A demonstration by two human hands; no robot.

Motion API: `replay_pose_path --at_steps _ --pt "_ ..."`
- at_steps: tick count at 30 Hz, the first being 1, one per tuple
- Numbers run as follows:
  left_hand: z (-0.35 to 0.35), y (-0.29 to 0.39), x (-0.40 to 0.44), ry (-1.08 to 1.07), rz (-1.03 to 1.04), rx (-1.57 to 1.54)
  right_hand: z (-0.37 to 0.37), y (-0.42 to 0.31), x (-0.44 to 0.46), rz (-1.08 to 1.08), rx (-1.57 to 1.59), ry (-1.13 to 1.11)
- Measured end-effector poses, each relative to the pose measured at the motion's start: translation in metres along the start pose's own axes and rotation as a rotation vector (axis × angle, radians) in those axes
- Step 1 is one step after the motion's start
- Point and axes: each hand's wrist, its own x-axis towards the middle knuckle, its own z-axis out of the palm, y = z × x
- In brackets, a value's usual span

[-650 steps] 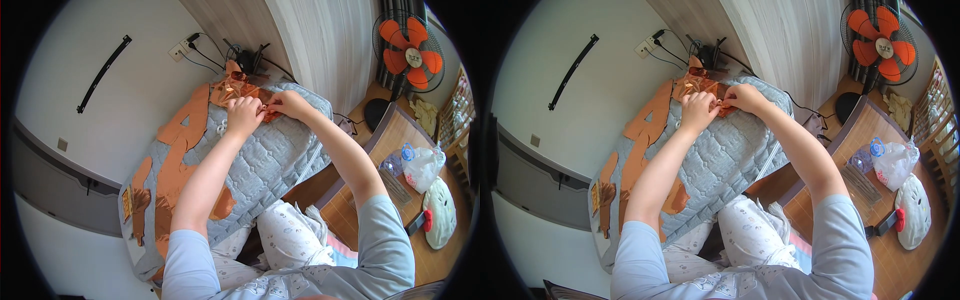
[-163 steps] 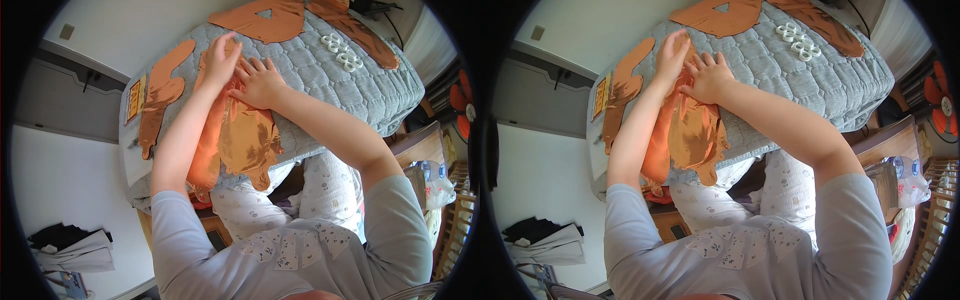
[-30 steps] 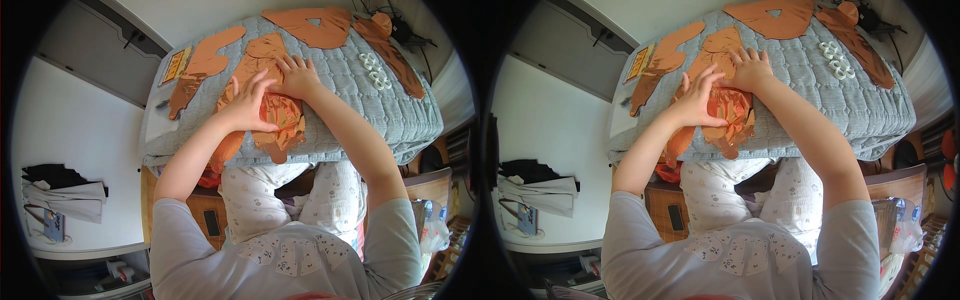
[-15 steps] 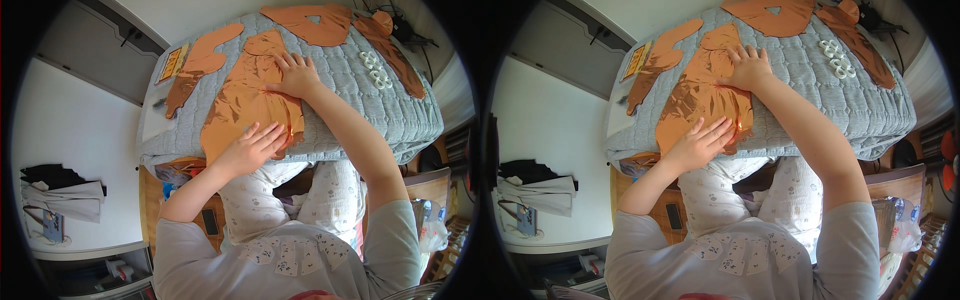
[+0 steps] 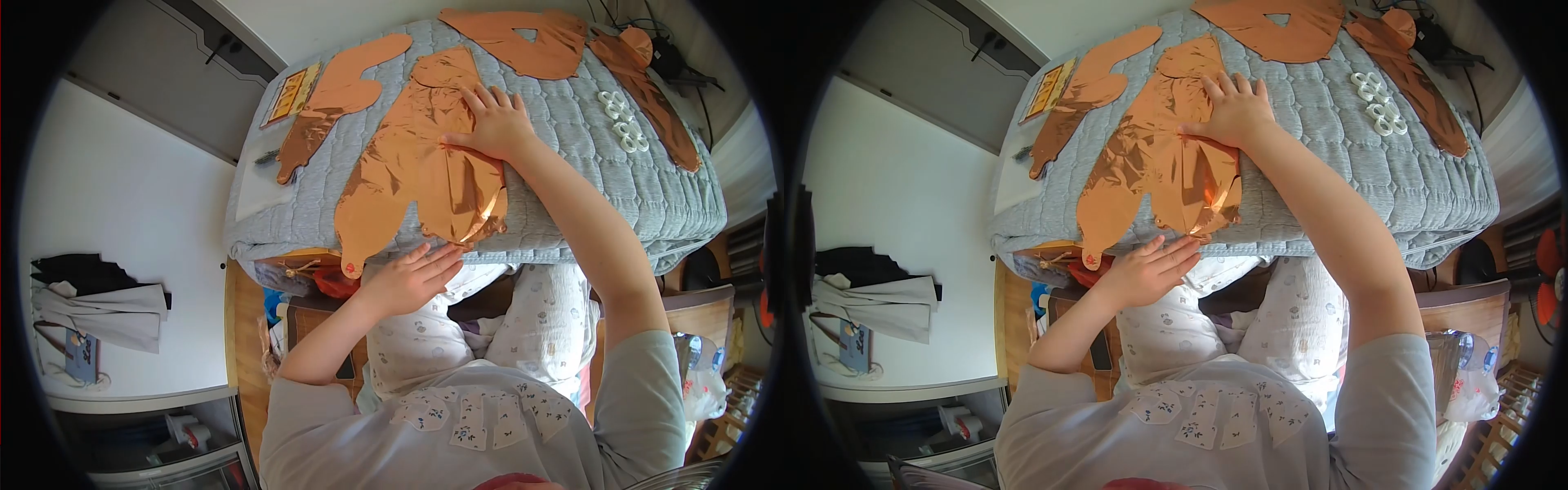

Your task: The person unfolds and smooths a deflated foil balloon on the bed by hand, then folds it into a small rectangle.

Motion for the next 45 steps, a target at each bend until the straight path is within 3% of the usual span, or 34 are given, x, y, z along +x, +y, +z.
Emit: replay_pose_path --at_steps 4,6,7,9,10,12,13,16,18,22,24,26,27,29,32,33,34,36,37,38,40,41,43,45 --pt "-0.011 0.000 -0.018 -0.108 -0.238 -0.333 -0.003 -0.001 -0.001 -0.001 -0.005 -0.011" --pt "-0.008 -0.007 -0.034 0.005 -0.613 -0.689 0.002 0.000 -0.001 -0.004 -0.010 0.020" --pt "0.001 -0.011 -0.049 0.006 -0.614 -0.685 0.004 0.000 -0.001 -0.007 -0.014 0.051" --pt "0.021 -0.020 -0.075 0.489 -0.833 -0.981 0.002 -0.001 -0.001 -0.004 -0.016 0.044" --pt "0.024 -0.025 -0.085 0.491 -0.831 -0.978 0.001 -0.001 -0.001 0.001 -0.018 0.032" --pt "0.018 -0.028 -0.090 0.753 -0.779 -1.167 0.001 -0.001 -0.001 0.001 -0.027 0.033" --pt "0.018 -0.030 -0.091 0.757 -0.780 -1.167 0.002 -0.001 -0.001 0.001 -0.035 0.032" --pt "-0.011 -0.035 -0.066 0.866 -0.942 -1.197 0.004 0.001 0.000 -0.016 -0.026 0.049" --pt "-0.028 -0.042 -0.046 1.034 -0.675 -1.051 0.002 0.000 -0.001 -0.017 -0.028 0.041" --pt "-0.072 -0.049 0.003 0.809 -0.450 -0.918 0.001 0.002 0.001 -0.010 0.028 0.003" --pt "-0.078 -0.060 0.027 0.637 -0.180 -0.844 -0.003 0.000 -0.002 -0.007 0.018 -0.006" --pt "-0.084 -0.064 0.058 0.407 -0.113 -0.828 -0.003 0.001 -0.002 -0.004 0.008 -0.013" --pt "-0.088 -0.062 0.072 0.409 -0.109 -0.826 0.003 0.007 0.000 -0.039 -0.066 -0.005" --pt "-0.094 -0.060 0.095 0.040 -0.145 -0.972 0.018 0.013 0.007 -0.069 -0.144 0.010" --pt "-0.089 -0.065 0.110 -0.151 -0.098 -0.696 0.023 0.015 0.012 -0.040 -0.085 0.060" --pt "-0.093 -0.063 0.115 -0.204 -0.123 -0.850 0.019 0.012 0.008 -0.037 -0.065 0.035" --pt "-0.092 -0.068 0.116 -0.206 -0.118 -0.849 0.014 0.009 0.005 -0.035 -0.045 0.008" --pt "-0.083 -0.086 0.113 -0.297 -0.050 -1.309 0.012 0.007 0.005 -0.028 -0.041 0.003" --pt "-0.075 -0.096 0.113 -0.228 -0.039 -1.468 0.011 0.007 0.004 -0.026 -0.036 -0.002" --pt "-0.071 -0.106 0.112 -0.228 -0.038 -1.469 0.011 0.008 0.005 -0.025 -0.037 -0.003" --pt "-0.070 -0.128 0.109 0.057 -0.296 -1.542 0.011 0.008 0.006 -0.025 -0.022 -0.018" --pt "-0.069 -0.139 0.109 0.057 -0.296 -1.542 0.010 0.007 0.004 -0.025 -0.022 -0.018" --pt "-0.066 -0.159 0.112 0.211 -0.241 -0.556 0.004 0.003 0.000 -0.004 -0.021 -0.019" --pt "-0.053 -0.174 0.111 0.136 -0.254 -0.399 0.006 0.003 0.001 -0.007 -0.028 -0.005"
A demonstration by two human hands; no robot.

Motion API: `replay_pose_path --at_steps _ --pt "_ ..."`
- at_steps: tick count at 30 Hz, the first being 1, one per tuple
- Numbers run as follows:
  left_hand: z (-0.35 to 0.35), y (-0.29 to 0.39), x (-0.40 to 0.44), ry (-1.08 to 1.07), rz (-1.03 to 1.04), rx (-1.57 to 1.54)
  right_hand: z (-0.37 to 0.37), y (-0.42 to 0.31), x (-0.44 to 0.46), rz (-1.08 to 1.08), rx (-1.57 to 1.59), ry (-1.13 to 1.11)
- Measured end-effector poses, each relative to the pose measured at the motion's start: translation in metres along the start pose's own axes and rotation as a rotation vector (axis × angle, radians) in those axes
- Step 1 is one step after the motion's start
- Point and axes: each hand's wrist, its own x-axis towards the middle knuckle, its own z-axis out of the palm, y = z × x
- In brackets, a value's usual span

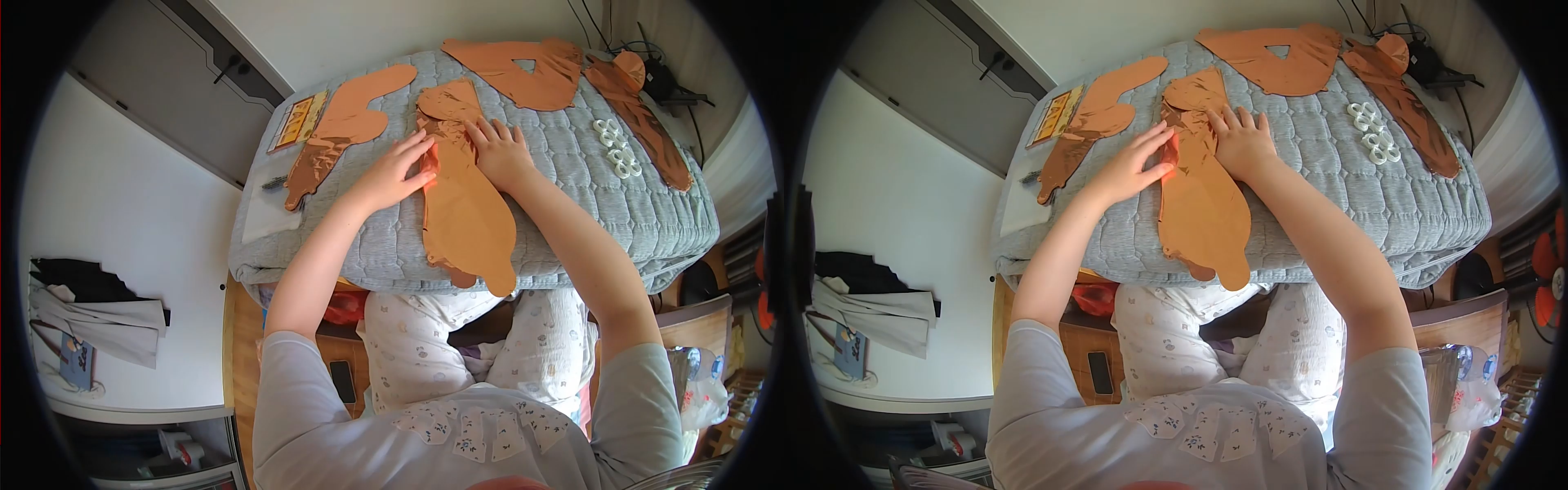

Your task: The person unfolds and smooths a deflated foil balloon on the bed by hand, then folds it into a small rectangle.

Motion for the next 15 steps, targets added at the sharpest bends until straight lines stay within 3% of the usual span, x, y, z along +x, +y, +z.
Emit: replay_pose_path --at_steps 4,15 --pt "0.006 -0.008 0.004 -0.186 -0.034 0.315 0.004 0.001 0.002 -0.005 -0.020 0.016" --pt "0.011 0.000 0.013 -0.269 -0.093 0.500 0.017 0.008 0.010 -0.022 -0.084 0.036"
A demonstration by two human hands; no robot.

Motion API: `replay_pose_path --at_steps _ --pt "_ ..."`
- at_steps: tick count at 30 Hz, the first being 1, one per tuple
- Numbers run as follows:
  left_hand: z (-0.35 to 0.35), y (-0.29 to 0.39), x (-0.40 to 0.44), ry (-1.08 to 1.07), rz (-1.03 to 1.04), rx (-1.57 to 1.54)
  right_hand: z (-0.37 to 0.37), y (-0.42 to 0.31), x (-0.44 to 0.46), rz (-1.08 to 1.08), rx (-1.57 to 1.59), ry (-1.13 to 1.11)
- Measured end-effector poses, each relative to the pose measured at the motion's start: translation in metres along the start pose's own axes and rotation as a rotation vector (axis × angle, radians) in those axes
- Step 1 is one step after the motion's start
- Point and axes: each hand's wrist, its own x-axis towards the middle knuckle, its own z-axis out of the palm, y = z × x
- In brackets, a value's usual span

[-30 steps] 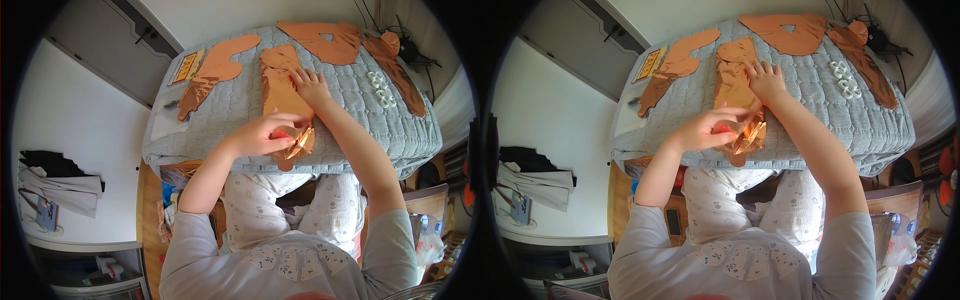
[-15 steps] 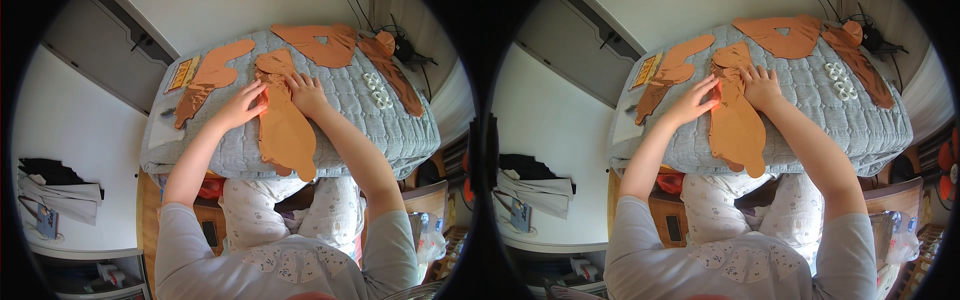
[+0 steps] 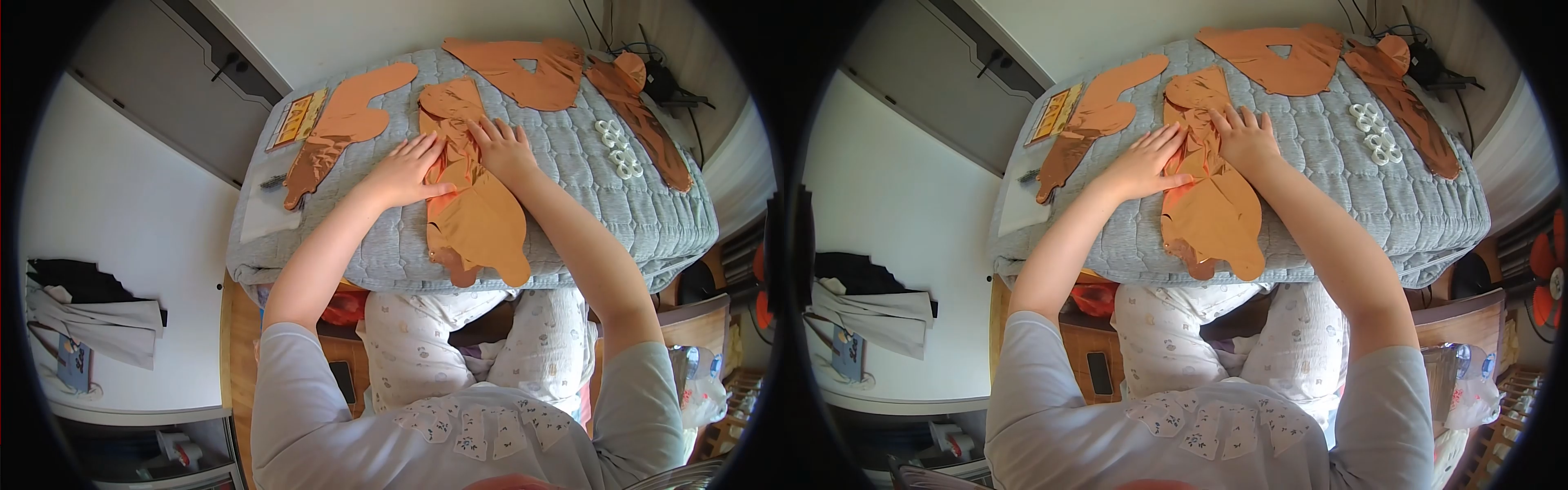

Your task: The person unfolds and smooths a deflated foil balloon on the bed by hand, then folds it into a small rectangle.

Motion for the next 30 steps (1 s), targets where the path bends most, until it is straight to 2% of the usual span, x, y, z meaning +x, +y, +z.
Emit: replay_pose_path --at_steps 2,7,11,16,23,26,28,29,30 --pt "0.003 -0.003 0.001 0.015 0.012 -0.022 -0.003 -0.001 -0.001 0.001 -0.003 -0.002" --pt "0.003 -0.017 -0.003 0.049 0.035 -0.334 -0.004 0.000 -0.002 0.000 0.025 -0.018" --pt "0.003 -0.018 -0.025 0.051 0.066 -0.326 -0.009 -0.002 -0.005 0.012 0.060 -0.021" --pt "-0.003 -0.011 -0.034 -0.015 0.090 -0.166 -0.008 -0.003 -0.005 0.003 0.048 -0.006" --pt "-0.015 -0.005 -0.028 -0.005 0.081 -0.166 -0.011 -0.003 -0.006 0.005 0.029 -0.008" --pt "-0.031 -0.002 -0.019 -0.058 -0.009 -0.150 -0.014 -0.004 -0.007 0.004 0.032 -0.016" --pt "-0.028 0.000 -0.008 0.077 -0.027 -0.177 -0.014 -0.004 -0.006 0.002 0.024 -0.041" --pt "-0.022 -0.001 -0.003 0.077 -0.027 -0.177 -0.013 -0.004 -0.006 0.002 0.023 -0.041" --pt "-0.015 -0.002 0.003 0.136 0.055 -0.155 -0.012 -0.004 -0.006 -0.002 0.020 -0.029"
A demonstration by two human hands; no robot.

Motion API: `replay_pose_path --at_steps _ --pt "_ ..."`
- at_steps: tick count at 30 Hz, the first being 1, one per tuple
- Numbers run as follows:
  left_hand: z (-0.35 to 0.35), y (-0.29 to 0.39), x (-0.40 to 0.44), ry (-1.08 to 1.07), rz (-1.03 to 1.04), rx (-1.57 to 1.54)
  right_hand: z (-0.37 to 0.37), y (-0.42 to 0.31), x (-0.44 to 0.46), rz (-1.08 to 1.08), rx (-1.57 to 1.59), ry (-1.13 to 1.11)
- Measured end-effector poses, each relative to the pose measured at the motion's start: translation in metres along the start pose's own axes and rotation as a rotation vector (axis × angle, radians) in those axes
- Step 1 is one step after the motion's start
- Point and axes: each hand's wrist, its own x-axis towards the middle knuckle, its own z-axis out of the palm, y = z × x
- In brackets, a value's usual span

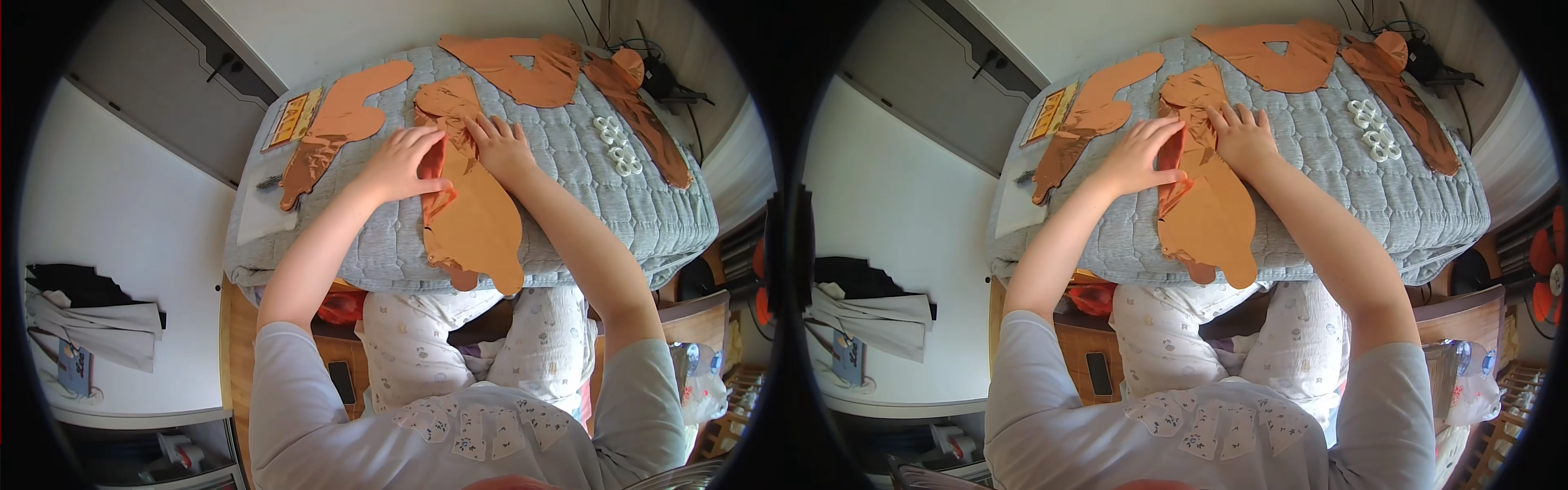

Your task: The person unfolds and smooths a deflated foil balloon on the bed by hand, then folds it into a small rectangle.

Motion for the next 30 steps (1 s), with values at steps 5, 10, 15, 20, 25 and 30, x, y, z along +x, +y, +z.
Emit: replay_pose_path --at_steps 5,10,15,20,25,30 --pt "0.023 -0.005 0.012 -0.004 0.080 -0.053 0.013 0.006 0.003 0.004 0.019 0.096" --pt "0.025 -0.005 0.009 -0.025 0.065 0.020 0.010 0.006 0.005 0.009 0.058 0.068" --pt "0.026 -0.008 0.010 -0.018 0.064 -0.010 0.011 0.009 0.005 -0.005 0.057 0.080" --pt "0.031 -0.014 0.011 -0.008 0.068 -0.016 -0.001 0.008 0.009 -0.008 0.064 -0.030" --pt "0.029 -0.011 0.010 0.002 0.082 -0.015 -0.009 0.012 0.004 -0.127 0.104 0.039" --pt "0.026 -0.009 0.010 0.025 0.095 -0.068 0.001 0.031 0.013 -0.025 0.443 0.106"
